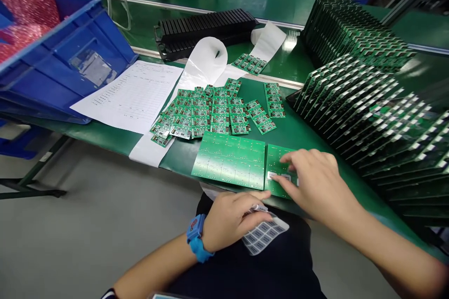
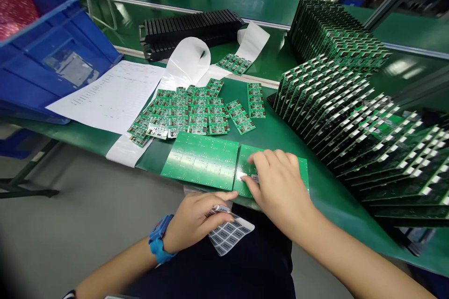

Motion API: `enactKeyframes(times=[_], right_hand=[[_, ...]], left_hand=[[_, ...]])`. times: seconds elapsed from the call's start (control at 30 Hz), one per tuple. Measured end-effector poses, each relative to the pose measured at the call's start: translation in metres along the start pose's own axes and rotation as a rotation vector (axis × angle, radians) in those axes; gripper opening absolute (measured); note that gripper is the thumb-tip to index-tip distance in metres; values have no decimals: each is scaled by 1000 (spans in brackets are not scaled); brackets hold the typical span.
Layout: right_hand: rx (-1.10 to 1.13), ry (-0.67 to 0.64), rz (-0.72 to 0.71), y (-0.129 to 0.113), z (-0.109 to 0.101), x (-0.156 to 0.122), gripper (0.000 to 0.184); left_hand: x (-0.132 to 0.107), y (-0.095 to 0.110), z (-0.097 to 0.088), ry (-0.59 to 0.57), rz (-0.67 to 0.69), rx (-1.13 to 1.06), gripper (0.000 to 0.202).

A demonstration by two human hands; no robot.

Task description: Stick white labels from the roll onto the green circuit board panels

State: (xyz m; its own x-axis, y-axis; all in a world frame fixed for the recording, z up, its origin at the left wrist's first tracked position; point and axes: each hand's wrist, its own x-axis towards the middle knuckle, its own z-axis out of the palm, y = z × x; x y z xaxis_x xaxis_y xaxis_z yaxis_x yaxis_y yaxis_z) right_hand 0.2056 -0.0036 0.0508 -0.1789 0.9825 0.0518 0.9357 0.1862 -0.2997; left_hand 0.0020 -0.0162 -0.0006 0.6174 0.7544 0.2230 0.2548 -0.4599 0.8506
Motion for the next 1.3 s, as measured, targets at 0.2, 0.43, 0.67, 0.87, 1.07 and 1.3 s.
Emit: enactKeyframes(times=[0.2,0.43,0.67,0.87,1.07,1.3], right_hand=[[581,-273,-36,-7,3,28,21],[629,-346,8,-16,17,36,25],[301,-170,-169,-22,21,19,13],[404,21,-212,-44,15,7,16],[870,-325,82,-62,7,20,15],[500,-334,112,-37,6,54,18]], left_hand=[[-11,9,-11,12,-134,-164,14],[-24,8,-19,248,-423,-147,22],[-26,7,-21,248,-500,-171,29],[-24,11,-20,207,-491,-176,33],[-29,6,-19,260,-441,-93,38],[-35,3,-28,294,-393,-74,33]])
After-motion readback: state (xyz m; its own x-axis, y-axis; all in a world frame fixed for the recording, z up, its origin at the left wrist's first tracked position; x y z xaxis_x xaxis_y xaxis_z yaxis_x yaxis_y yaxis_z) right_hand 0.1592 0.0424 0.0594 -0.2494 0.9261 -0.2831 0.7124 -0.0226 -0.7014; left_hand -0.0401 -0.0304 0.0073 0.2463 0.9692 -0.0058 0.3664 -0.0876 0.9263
